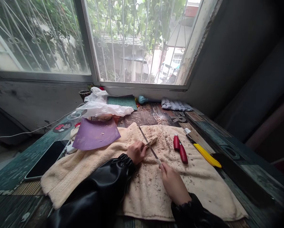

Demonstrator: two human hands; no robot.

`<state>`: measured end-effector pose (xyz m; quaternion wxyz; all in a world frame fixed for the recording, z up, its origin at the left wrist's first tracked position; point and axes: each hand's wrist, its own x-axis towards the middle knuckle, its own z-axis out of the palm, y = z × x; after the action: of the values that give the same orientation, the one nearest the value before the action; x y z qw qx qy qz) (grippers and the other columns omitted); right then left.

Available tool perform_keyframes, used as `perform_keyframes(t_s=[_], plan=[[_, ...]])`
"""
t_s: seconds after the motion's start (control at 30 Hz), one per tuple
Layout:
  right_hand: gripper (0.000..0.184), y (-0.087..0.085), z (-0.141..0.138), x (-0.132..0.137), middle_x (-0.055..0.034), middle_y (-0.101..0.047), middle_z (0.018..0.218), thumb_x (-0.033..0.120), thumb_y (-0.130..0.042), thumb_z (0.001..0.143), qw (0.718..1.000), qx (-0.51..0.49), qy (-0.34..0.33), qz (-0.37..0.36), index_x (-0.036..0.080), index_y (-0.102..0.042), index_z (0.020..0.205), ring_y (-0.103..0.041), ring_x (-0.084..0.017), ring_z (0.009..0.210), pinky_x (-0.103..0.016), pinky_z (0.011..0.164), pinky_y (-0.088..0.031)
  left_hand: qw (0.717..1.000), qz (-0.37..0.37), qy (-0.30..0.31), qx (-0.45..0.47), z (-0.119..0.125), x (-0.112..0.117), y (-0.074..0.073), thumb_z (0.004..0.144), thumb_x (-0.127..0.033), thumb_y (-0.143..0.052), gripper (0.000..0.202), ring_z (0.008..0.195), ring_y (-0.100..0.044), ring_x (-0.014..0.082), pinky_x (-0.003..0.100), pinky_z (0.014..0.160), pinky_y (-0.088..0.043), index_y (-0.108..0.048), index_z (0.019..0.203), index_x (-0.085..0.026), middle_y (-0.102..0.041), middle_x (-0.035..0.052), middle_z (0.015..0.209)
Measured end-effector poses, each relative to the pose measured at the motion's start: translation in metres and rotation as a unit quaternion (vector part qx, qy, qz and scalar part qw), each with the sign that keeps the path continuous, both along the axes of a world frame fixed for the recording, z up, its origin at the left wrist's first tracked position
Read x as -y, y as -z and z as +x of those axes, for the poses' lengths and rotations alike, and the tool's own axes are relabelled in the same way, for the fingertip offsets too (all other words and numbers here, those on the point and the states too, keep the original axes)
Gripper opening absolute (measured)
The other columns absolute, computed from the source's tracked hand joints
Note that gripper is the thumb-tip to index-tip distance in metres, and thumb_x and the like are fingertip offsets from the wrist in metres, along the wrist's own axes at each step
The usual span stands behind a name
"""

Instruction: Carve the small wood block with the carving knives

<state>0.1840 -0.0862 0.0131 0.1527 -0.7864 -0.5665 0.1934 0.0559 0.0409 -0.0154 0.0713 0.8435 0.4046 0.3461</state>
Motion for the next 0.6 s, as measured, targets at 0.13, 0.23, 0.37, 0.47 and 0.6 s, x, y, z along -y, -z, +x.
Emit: perform_keyframes(t_s=[0.13,0.23,0.37,0.47,0.6], plan=[[0.032,-0.002,0.005,0.005,-0.0055,-0.063,0.078,0.029,-0.023,0.087,0.999,0.03,0.014,-0.001,0.022,-0.054,0.092,-0.057,-0.017,0.074,-0.023,0.058,-0.032,0.997,0.004,0.083,-0.006,-0.002,-0.002,-0.001,0.08,-0.027,-0.044,0.015,0.066,-0.053,0.0122,0.022,0.061,-0.04,-0.054,0.073,-0.017,-0.057,0.0027,0.072],[0.033,-0.007,-0.001,-0.019,-0.0063,-0.063,0.077,0.028,-0.023,0.087,0.998,0.068,0.014,-0.011,0.022,-0.055,0.093,-0.057,-0.018,0.071,-0.024,0.057,-0.03,0.994,0.008,0.104,-0.017,-0.003,-0.001,-0.001,0.081,-0.027,-0.043,0.016,0.064,-0.052,0.0116,0.022,0.06,-0.04,-0.054,0.074,-0.017,-0.056,0.0027,0.071],[0.032,-0.011,-0.011,-0.04,-0.0071,-0.064,0.079,0.027,-0.025,0.086,0.997,0.069,0.014,-0.007,0.021,-0.055,0.092,-0.057,-0.017,0.073,-0.023,0.058,-0.03,0.999,0.004,0.035,-0.019,-0.001,0.0,0.0,0.08,-0.029,-0.043,0.017,0.064,-0.052,0.0125,0.023,0.058,-0.039,-0.052,0.071,-0.017,-0.056,0.0023,0.07],[0.031,-0.007,-0.009,-0.026,-0.0062,-0.063,0.077,0.026,-0.024,0.087,0.998,0.062,0.002,-0.005,0.021,-0.055,0.089,-0.057,-0.016,0.072,-0.023,0.058,-0.03,1.0,-0.004,-0.008,-0.012,0.0,0.0,-0.001,0.079,-0.03,-0.045,0.017,0.065,-0.052,0.0131,0.023,0.058,-0.039,-0.051,0.07,-0.017,-0.056,0.002,0.069],[0.031,0.001,0.003,0.005,-0.0045,-0.063,0.077,0.027,-0.023,0.087,0.999,0.041,-0.003,0.003,0.022,-0.054,0.087,-0.057,-0.016,0.072,-0.022,0.059,-0.032,0.999,-0.012,0.035,-0.002,-0.002,-0.002,-0.002,0.079,-0.028,-0.046,0.014,0.064,-0.051,0.0121,0.023,0.058,-0.039,-0.051,0.071,-0.017,-0.056,0.002,0.07]])
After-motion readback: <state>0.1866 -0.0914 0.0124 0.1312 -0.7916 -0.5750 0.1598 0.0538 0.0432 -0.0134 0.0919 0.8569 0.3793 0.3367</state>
